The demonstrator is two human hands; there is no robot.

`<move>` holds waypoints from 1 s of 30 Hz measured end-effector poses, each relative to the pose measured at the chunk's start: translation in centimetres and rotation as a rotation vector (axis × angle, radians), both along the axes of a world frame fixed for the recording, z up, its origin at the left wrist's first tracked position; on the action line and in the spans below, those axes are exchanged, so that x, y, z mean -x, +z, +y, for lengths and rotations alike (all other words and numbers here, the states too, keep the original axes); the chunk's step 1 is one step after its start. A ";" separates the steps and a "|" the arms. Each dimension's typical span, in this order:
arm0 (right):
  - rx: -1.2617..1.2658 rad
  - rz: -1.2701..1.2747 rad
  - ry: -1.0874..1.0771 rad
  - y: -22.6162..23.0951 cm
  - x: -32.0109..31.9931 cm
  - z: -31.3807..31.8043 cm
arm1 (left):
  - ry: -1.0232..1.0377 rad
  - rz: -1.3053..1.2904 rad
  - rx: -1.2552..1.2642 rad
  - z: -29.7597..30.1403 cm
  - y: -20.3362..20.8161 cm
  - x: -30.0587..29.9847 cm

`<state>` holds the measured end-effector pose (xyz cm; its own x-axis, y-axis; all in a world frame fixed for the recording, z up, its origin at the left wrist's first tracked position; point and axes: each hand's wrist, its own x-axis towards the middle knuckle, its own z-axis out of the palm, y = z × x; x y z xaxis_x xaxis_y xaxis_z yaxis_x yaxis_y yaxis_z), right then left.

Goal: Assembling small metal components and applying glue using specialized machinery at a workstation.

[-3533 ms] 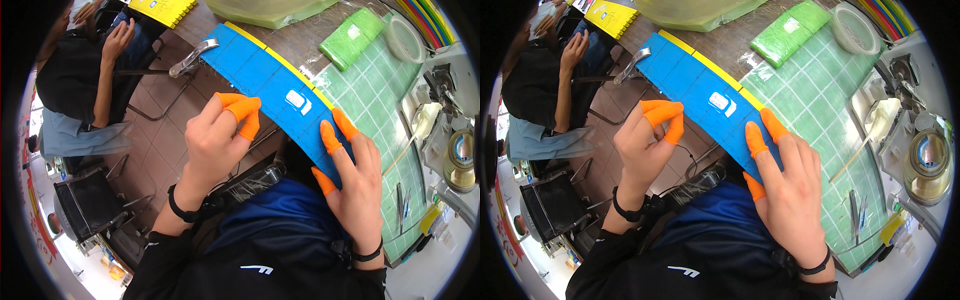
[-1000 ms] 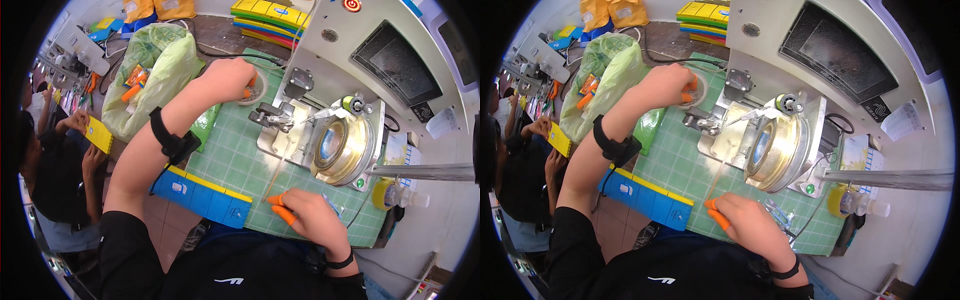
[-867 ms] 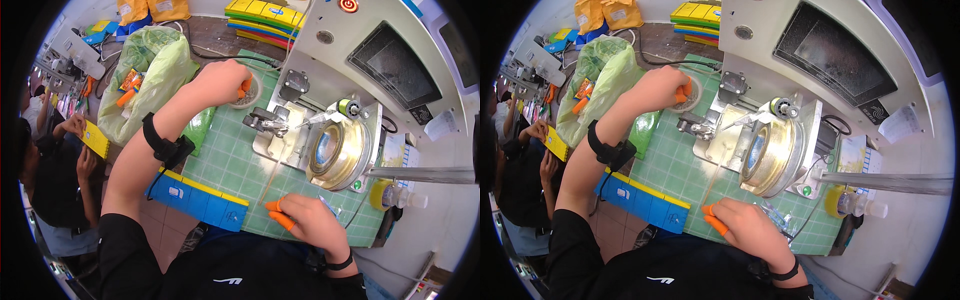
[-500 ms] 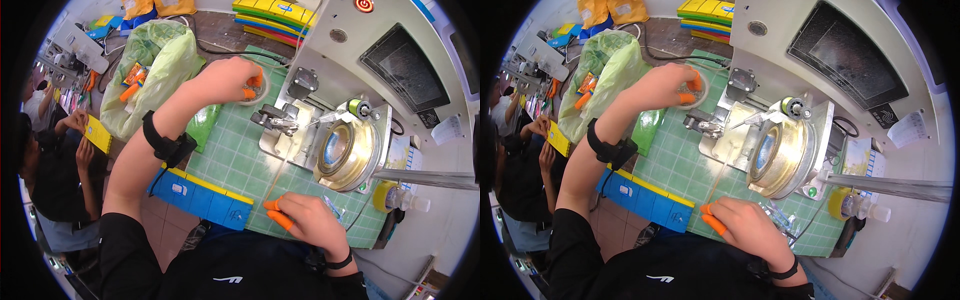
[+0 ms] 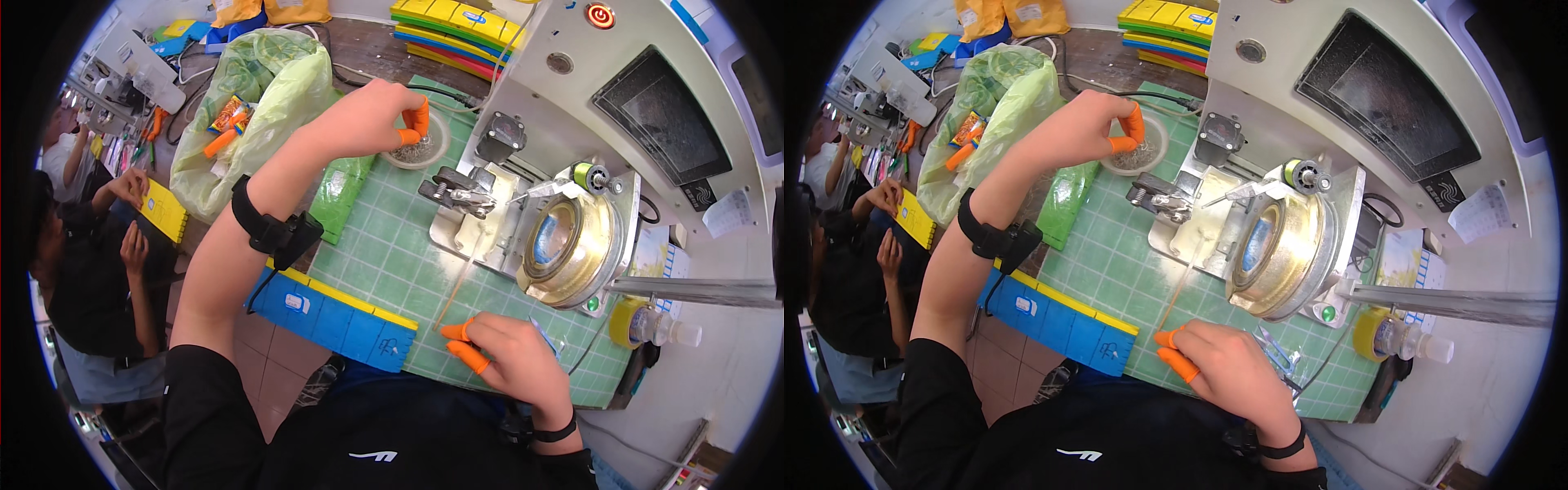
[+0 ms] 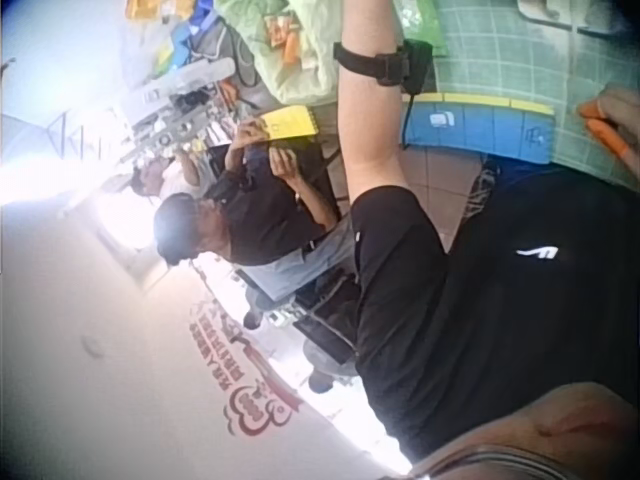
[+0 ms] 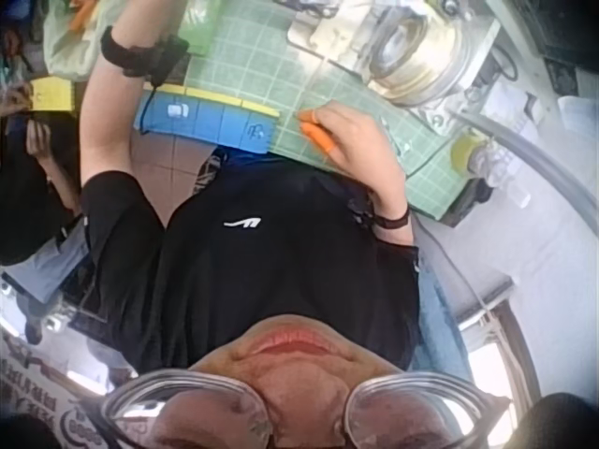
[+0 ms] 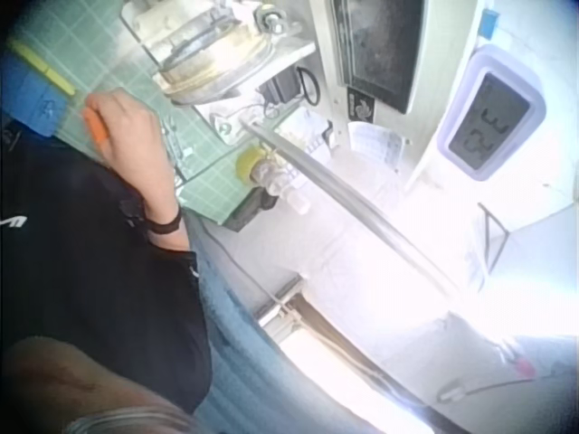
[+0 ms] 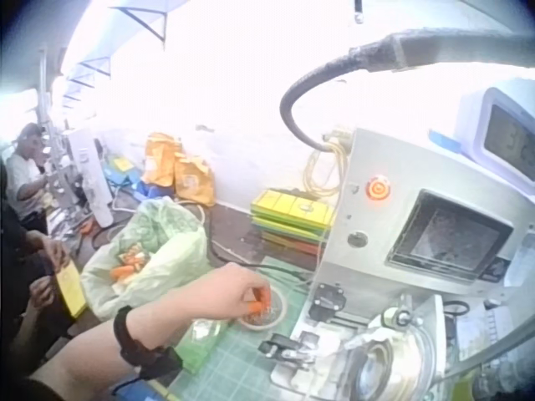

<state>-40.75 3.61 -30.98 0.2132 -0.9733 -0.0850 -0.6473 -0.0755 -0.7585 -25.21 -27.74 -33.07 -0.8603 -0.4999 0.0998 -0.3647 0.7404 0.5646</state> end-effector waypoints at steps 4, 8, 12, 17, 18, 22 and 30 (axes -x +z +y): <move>0.019 -0.010 0.007 -0.2 -0.2 -0.2 | 0.008 0.042 -0.032 0.0 0.9 -0.5; 0.031 -0.019 0.009 -0.4 -0.3 -0.3 | 0.062 0.045 -0.225 -0.1 1.2 -0.7; 0.029 0.011 0.005 -0.3 -0.3 -0.4 | 0.085 0.075 -0.245 -0.2 1.2 -0.9; 0.066 -0.002 -0.010 -0.5 -0.5 -0.2 | -0.017 0.133 -0.041 -0.3 0.6 -1.0; 0.068 -0.001 -0.012 -0.4 -0.5 -0.1 | -0.016 0.134 -0.041 -0.1 0.8 -1.1; 0.069 -0.009 -0.005 -0.5 -0.5 0.1 | 0.046 0.134 -0.024 2.3 3.5 -2.5; 0.198 -0.249 -0.277 2.2 -2.1 -0.9 | -0.109 0.269 0.008 16.3 7.1 -6.3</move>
<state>-38.65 2.71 -28.80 -0.0681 -0.9892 0.1301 -0.4627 -0.0842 -0.8825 -18.94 -11.42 -25.92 -0.8510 -0.4040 0.3356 -0.1203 0.7719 0.6242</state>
